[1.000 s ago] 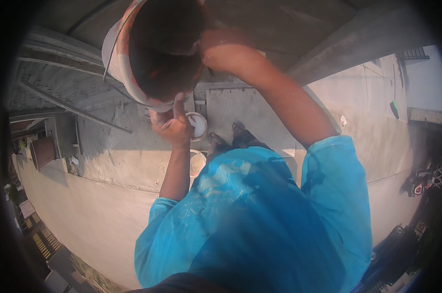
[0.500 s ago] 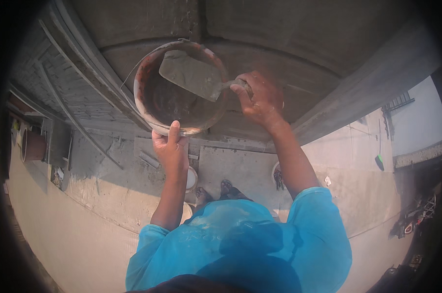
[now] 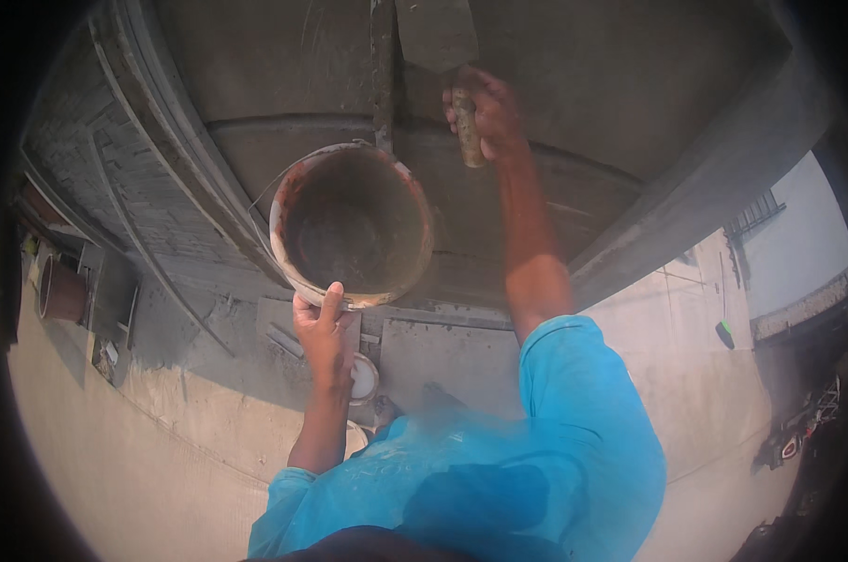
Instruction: The person mixes cement in a bucket using a trowel and then applies the mixture to a concrete ceiling surface. The person repeatedly scoops cement from the bucket and spreads it onto the ceiling.
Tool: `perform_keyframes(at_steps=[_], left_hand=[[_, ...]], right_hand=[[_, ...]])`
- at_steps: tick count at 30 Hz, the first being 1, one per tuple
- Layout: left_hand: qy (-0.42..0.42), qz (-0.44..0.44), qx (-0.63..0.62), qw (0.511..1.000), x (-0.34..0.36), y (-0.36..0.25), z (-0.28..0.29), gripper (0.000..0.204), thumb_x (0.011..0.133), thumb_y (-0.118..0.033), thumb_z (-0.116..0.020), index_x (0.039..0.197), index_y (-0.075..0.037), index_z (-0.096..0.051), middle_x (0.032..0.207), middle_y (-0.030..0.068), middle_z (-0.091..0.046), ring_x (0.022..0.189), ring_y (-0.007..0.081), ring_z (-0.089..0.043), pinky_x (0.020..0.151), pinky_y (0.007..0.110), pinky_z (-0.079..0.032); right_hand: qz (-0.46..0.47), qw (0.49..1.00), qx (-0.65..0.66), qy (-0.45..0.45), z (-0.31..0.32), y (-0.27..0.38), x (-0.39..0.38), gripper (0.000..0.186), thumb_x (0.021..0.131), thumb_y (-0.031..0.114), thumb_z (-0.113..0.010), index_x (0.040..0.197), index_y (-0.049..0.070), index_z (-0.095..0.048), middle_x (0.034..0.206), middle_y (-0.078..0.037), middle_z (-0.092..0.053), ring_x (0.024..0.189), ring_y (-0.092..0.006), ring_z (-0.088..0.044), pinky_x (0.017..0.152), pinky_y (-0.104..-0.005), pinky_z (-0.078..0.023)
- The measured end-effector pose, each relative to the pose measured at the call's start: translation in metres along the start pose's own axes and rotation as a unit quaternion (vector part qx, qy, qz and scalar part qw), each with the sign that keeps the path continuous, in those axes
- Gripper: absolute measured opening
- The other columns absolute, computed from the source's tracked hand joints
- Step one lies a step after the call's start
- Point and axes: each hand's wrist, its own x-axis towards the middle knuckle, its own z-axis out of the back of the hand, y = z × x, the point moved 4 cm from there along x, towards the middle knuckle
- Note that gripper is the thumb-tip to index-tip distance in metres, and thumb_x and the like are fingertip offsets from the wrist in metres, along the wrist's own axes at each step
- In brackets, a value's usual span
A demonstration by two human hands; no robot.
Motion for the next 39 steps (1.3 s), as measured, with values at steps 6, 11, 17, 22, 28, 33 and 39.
perform_keyframes(at_steps=[6,11,17,22,28,33,39], left_hand=[[0.022,-0.007,-0.015,1.000,0.018,-0.001,0.006,0.026,0.091,-0.006,-0.075,0.110,-0.006,-0.057,0.097,0.0038,-0.065,0.077,0.0063,-0.059,0.060,0.020,-0.046],[0.082,-0.057,0.001,0.995,0.014,-0.005,0.001,0.025,0.091,0.000,-0.074,0.111,-0.003,-0.059,0.106,0.0041,-0.065,0.094,0.0099,-0.061,0.081,0.024,-0.051],[0.144,-0.176,0.148,0.963,0.008,0.004,0.001,0.026,0.091,0.000,-0.073,0.113,-0.001,-0.060,0.104,0.0071,-0.069,0.098,0.0148,-0.066,0.085,0.031,-0.055],[0.147,-0.282,0.194,0.928,-0.006,0.018,-0.003,0.024,0.091,0.001,-0.073,0.112,0.001,-0.061,0.105,0.0091,-0.069,0.099,0.0158,-0.066,0.087,0.030,-0.054],[0.122,-0.291,0.179,0.932,-0.020,0.027,-0.012,0.020,0.088,0.002,-0.076,0.105,0.001,-0.067,0.118,0.0155,-0.067,0.108,0.0147,-0.062,0.107,0.032,-0.038],[0.080,-0.217,0.139,0.963,-0.024,0.012,-0.032,0.024,0.090,-0.002,-0.076,0.109,-0.001,-0.062,0.117,0.0127,-0.065,0.102,0.0147,-0.064,0.095,0.029,-0.051],[0.031,-0.059,-0.056,0.996,0.010,-0.008,-0.035,0.032,0.093,-0.010,-0.074,0.116,-0.005,-0.052,0.111,0.0089,-0.063,0.098,0.0177,-0.066,0.082,0.035,-0.061]], right_hand=[[0.063,0.985,-0.077,-0.138,0.026,0.034,-0.059,0.027,0.103,0.024,-0.055,0.105,-0.001,-0.065,0.085,-0.006,-0.065,0.066,-0.0129,-0.059,0.059,-0.0267,-0.046],[-0.120,0.898,-0.417,0.074,-0.016,0.057,-0.119,0.028,0.102,0.027,-0.057,0.102,0.001,-0.068,0.080,-0.003,-0.063,0.069,-0.0119,-0.058,0.062,-0.0269,-0.047],[-0.055,0.781,-0.599,0.170,-0.064,-0.009,-0.143,0.031,0.097,0.030,-0.061,0.105,0.002,-0.072,0.094,-0.020,-0.072,0.088,-0.0393,-0.069,0.081,-0.0464,-0.053],[-0.151,0.763,-0.608,0.161,-0.083,-0.033,-0.143,0.029,0.096,0.031,-0.062,0.103,0.005,-0.073,0.098,-0.020,-0.073,0.091,-0.0408,-0.070,0.082,-0.0500,-0.054],[-0.016,0.661,-0.749,0.041,-0.077,-0.022,-0.145,0.030,0.095,0.036,-0.063,0.108,0.010,-0.072,0.095,-0.012,-0.071,0.085,-0.0323,-0.071,0.072,-0.0449,-0.058],[0.179,0.683,-0.706,-0.055,-0.062,-0.009,-0.148,0.028,0.094,0.033,-0.066,0.110,0.010,-0.071,0.094,-0.010,-0.069,0.082,-0.0301,-0.069,0.069,-0.0423,-0.056],[0.124,0.868,-0.481,-0.025,-0.030,0.026,-0.137,0.031,0.099,0.032,-0.061,0.112,0.005,-0.069,0.091,-0.010,-0.069,0.078,-0.0242,-0.067,0.068,-0.0392,-0.053]])
